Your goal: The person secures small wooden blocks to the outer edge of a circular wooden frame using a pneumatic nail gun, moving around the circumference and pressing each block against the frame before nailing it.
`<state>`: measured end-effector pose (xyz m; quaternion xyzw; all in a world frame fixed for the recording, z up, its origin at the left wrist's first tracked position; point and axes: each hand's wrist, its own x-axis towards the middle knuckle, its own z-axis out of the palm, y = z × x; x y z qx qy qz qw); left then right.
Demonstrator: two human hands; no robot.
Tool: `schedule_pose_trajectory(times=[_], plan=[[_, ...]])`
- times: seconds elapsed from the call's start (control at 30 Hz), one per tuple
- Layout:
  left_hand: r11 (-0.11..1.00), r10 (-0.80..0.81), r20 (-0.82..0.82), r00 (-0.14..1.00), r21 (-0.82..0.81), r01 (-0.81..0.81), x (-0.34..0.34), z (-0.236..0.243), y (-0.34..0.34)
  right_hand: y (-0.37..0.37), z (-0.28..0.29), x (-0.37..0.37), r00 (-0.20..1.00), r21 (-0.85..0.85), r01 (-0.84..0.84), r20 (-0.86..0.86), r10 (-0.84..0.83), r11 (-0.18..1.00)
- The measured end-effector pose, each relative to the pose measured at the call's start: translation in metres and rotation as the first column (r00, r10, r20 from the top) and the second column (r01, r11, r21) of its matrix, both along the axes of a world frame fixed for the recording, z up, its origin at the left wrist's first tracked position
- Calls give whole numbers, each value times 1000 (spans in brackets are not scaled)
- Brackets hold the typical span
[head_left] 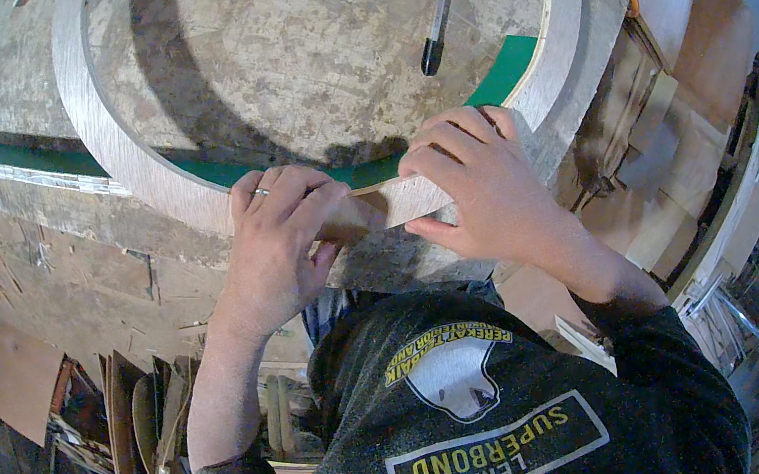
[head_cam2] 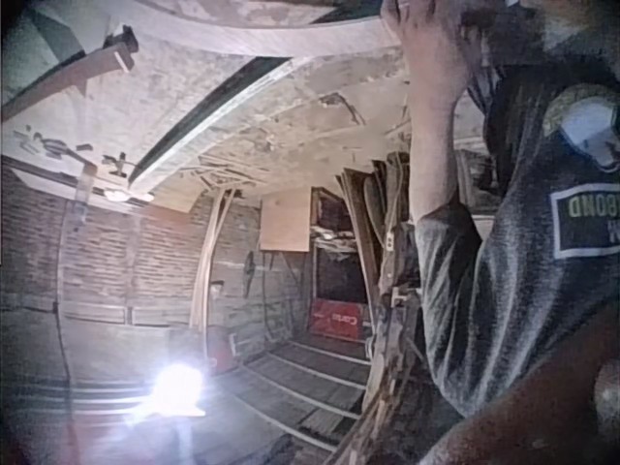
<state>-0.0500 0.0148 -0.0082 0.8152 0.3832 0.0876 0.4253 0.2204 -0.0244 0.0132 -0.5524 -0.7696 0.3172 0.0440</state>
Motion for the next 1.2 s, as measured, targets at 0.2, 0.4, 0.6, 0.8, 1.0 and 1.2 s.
schedule_pose_trajectory(times=[0.2, 0.4, 0.6, 0.8, 1.0, 1.2], plan=[[1000, 7, 4, 1000, -12, -7, -1, -1, 2, 3, -1, -3, 999, -23, -32, -28, 31, 999], [1000, -2, -31, 1000, -15, 2, 3, 2, 3, 2, 5, 23, 999, 1, 3, -32, -2, 1000], [999, -20, -52, 998, -28, 19, 1, 3, 3, 29, -6, 110, 960, 416, 265, -29, -279, 870], [999, -23, -71, 997, -28, 21, 0, 8, 7, 100, -35, 288, 655, 677, 452, 191, -731, 581], [999, -27, -87, 996, -42, 24, 9, 3, 11, 151, -99, 361, 810, 637, 416, 63, -582, 648], [1000, 13, -130, 991, -21, -16, 4, 4, 1, 190, -106, 319, 811, 781, 280, 118, -572, 558]])
